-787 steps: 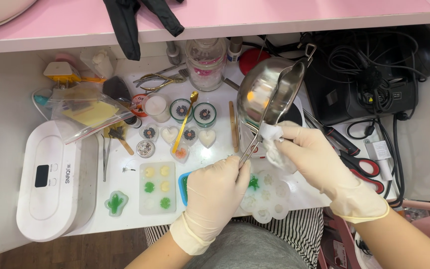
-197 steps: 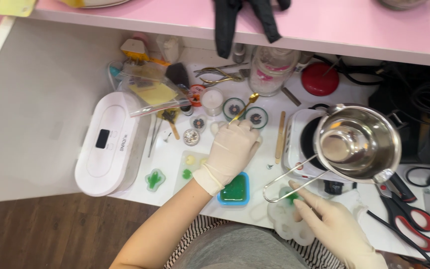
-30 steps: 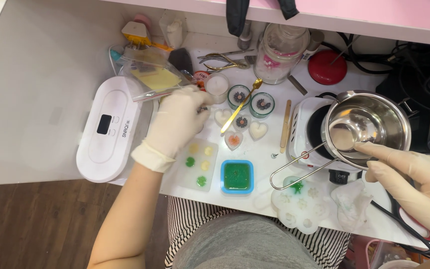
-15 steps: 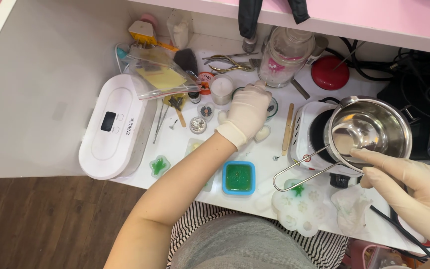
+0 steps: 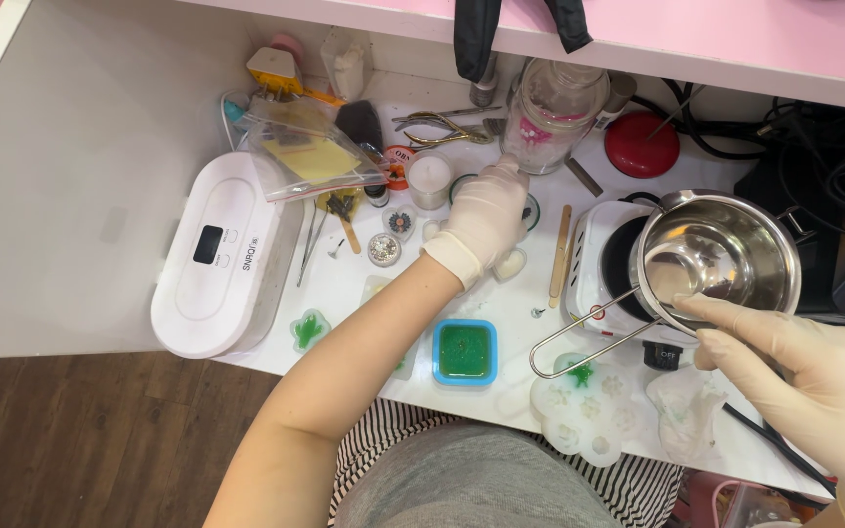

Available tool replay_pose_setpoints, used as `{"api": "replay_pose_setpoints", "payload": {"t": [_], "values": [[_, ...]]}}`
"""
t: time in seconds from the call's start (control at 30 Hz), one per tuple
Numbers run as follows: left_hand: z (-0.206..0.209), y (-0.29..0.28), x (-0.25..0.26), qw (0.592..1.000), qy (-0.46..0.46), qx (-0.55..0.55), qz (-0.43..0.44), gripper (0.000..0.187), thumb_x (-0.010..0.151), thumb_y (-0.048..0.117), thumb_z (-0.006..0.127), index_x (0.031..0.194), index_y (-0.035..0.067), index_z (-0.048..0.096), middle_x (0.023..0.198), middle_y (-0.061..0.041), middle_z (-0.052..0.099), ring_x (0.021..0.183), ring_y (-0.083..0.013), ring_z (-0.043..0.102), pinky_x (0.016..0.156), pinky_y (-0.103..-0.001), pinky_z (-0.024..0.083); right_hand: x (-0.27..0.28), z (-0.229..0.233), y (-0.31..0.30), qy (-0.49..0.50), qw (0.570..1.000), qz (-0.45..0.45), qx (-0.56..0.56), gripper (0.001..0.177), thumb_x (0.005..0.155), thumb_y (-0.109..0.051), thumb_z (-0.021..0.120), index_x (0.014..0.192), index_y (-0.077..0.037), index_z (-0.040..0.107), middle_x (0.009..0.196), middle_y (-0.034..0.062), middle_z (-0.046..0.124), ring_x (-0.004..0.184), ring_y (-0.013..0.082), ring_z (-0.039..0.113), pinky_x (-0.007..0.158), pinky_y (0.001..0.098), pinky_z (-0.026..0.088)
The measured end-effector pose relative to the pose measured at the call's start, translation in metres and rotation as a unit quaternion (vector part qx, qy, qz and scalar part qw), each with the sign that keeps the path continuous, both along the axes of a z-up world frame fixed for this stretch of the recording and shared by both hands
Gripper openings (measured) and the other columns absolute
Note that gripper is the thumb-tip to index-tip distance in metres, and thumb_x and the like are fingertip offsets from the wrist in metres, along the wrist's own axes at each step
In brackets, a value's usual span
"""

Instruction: Pouring melted green wax into silicone molds and cleaning the melting pot and spoon.

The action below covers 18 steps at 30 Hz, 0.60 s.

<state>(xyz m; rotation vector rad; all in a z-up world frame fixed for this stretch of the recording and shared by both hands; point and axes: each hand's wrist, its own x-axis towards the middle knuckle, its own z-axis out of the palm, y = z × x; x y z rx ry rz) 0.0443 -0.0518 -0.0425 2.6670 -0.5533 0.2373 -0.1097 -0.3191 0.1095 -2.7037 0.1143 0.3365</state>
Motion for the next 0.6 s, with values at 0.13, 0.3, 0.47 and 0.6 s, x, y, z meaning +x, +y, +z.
{"api": "replay_pose_setpoints", "payload": {"t": [0.13,0.3,0.47,0.6], "values": [[0.004,-0.001,-0.003,1.000,0.018,0.014,-0.003,0.036,0.065,0.005,0.075,0.099,-0.001,0.066,0.112,-0.020,0.061,0.097,-0.0339,0.065,0.080,-0.044,0.056,0.001,0.001,-0.001,0.005,1.000,0.001,-0.006,0.037,0.097,-0.033,0.068,0.133,-0.027,0.075,0.085,0.0022,0.077,0.081,0.0135,0.074,0.075,0.0288,0.062],[-0.010,0.000,-0.002,1.000,-0.008,-0.028,0.003,0.031,0.076,-0.003,0.067,0.107,-0.001,0.062,0.098,-0.020,0.068,0.090,-0.0358,0.071,0.076,-0.047,0.056,0.000,0.003,0.001,0.005,1.000,-0.007,-0.003,0.037,0.097,-0.032,0.069,0.133,-0.028,0.076,0.084,0.0025,0.078,0.080,0.0140,0.075,0.073,0.0295,0.062],[0.021,0.008,-0.009,0.998,0.030,-0.048,0.022,0.024,0.075,0.001,0.066,0.099,0.001,0.063,0.093,-0.021,0.070,0.087,-0.0385,0.070,0.074,-0.049,0.056,-0.004,-0.003,-0.010,-0.033,0.999,0.014,0.026,0.039,0.094,-0.028,0.067,0.132,-0.025,0.076,0.082,0.0031,0.077,0.078,0.0133,0.074,0.072,0.0286,0.062],[0.089,0.017,-0.038,0.983,0.015,-0.180,0.011,0.022,0.078,0.003,0.068,0.100,0.004,0.068,0.098,-0.018,0.071,0.089,-0.0379,0.069,0.075,-0.048,0.054,-0.011,-0.005,-0.028,-0.096,0.988,0.007,0.117,0.037,0.098,-0.022,0.063,0.132,-0.013,0.074,0.084,0.0056,0.075,0.080,0.0134,0.073,0.077,0.0279,0.058]]}}
